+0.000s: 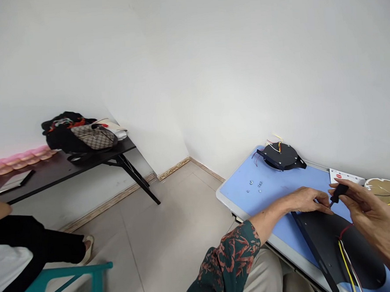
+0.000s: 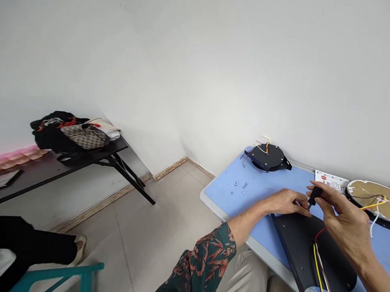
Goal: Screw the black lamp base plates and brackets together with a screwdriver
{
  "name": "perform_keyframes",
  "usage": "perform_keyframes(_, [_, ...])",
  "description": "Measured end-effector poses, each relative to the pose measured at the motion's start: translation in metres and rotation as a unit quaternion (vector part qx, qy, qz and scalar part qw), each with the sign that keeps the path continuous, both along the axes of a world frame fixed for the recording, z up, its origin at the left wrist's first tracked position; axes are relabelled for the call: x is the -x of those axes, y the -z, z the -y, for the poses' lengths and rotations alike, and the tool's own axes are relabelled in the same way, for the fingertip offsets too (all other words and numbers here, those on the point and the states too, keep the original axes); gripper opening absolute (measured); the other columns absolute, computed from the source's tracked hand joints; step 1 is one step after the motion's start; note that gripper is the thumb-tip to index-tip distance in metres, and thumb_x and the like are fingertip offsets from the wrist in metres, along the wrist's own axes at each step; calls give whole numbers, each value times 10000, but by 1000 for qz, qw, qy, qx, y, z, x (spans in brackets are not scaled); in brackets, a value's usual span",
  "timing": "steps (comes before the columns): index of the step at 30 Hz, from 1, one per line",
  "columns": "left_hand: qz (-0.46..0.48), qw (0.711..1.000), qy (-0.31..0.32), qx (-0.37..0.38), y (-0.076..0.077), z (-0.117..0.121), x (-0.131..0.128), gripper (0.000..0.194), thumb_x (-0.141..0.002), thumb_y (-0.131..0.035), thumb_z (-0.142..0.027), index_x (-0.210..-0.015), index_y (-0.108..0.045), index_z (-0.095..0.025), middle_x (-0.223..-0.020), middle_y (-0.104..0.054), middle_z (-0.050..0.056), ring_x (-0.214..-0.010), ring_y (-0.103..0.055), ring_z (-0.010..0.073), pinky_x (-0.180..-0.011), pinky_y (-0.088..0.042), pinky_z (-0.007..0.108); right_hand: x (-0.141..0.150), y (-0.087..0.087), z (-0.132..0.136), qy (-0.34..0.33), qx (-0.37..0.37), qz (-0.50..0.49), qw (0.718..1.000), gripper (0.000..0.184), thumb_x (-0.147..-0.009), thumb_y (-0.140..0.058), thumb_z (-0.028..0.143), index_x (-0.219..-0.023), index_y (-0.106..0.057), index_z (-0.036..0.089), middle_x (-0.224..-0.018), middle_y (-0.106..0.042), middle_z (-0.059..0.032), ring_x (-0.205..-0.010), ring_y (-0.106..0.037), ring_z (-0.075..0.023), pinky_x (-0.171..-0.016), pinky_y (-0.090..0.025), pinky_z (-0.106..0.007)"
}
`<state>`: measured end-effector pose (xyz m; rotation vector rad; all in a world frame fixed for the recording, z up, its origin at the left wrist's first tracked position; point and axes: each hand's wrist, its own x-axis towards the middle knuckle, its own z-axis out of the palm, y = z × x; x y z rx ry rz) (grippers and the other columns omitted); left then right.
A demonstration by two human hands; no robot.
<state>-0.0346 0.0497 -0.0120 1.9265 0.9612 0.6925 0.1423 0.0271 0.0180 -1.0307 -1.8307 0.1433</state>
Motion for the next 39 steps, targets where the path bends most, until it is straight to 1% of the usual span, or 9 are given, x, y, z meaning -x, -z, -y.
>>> perform_keyframes(3, [5,1000,1,-4,0,1,0,129,-861,-698,-284,-849,-611,-190,-867,-637,-35,-902,-599,148,-835,-428,249,2,-3,3,-34,19,19,999,483,-898,-567,577,-1315,-649,347,-1067,-784,-27,-971,-752,-257,-738,-568,-356])
perform_keyframes(7, [-7,1000,-2,14,-1,1,1,113,-861,-702,-289,-859,-643,-193,-910,-671,-22,-966,-621,164,-890,-446,257,4,-6,2,19,-37,22,999,494,-872,-604,635,-1230,-693,307,-934,-778,-44,-812,-743,-247,-645,-525,-341])
perform_keyframes(9, [4,1000,12,17,-2,0,1,98,-853,-702,-276,-880,-662,-191,-943,-685,-17,-989,-631,168,-925,-448,261,3,-6,1,23,-51,15,998,424,-885,-624,582,-1183,-705,293,-897,-771,-41,-764,-733,-228,-663,-527,-334])
perform_keyframes(12, [48,998,37,13,-1,2,-2,85,-866,-649,-233,-904,-689,-169,-973,-699,5,-989,-642,171,-951,-445,266,1,-4,1,-50,-13,-12,999,328,-931,-608,416,-1227,-665,286,-996,-771,-48,-857,-740,-216,-761,-560,-331])
perform_keyframes(14, [54,998,18,18,0,4,-5,91,-847,-652,-227,-870,-698,-152,-943,-708,19,-971,-643,185,-945,-448,277,1,-2,3,-95,26,-27,995,317,-958,-558,330,-1261,-638,284,-1089,-759,-59,-891,-743,-208,-816,-579,-353])
perform_keyframes(18, [50,998,-21,32,3,5,-8,68,-800,-663,-200,-814,-696,-142,-891,-709,22,-895,-633,176,-874,-462,262,2,0,4,-93,25,-65,993,374,-951,-556,256,-1322,-596,281,-1221,-713,-78,-889,-747,-206,-824,-602,-373])
perform_keyframes(28, [15,998,-53,32,1,10,-6,125,-797,-659,-254,-812,-697,-136,-754,-648,-15,-743,-550,140,-711,-421,232,4,-7,7,-62,-26,-2,998,297,-916,-594,232,-1192,-686,290,-853,-677,-29,-740,-649,-196,-761,-586,-368])
perform_keyframes(34, [16,999,-31,34,-1,10,-4,177,-842,-614,-280,-838,-723,-141,-805,-684,-7,-784,-581,144,-750,-435,230,-2,-1,2,-74,33,-34,996,393,-888,-538,141,-1230,-662,290,-1081,-750,-36,-908,-721,-207,-888,-589,-398])
perform_keyframes(39, [25,999,-24,35,3,7,-4,65,-798,-662,-191,-814,-699,-140,-843,-707,1,-845,-622,153,-809,-454,233,2,-4,4,-76,13,-22,997,335,-908,-612,254,-1239,-657,264,-1134,-742,-57,-878,-717,-206,-861,-591,-390])
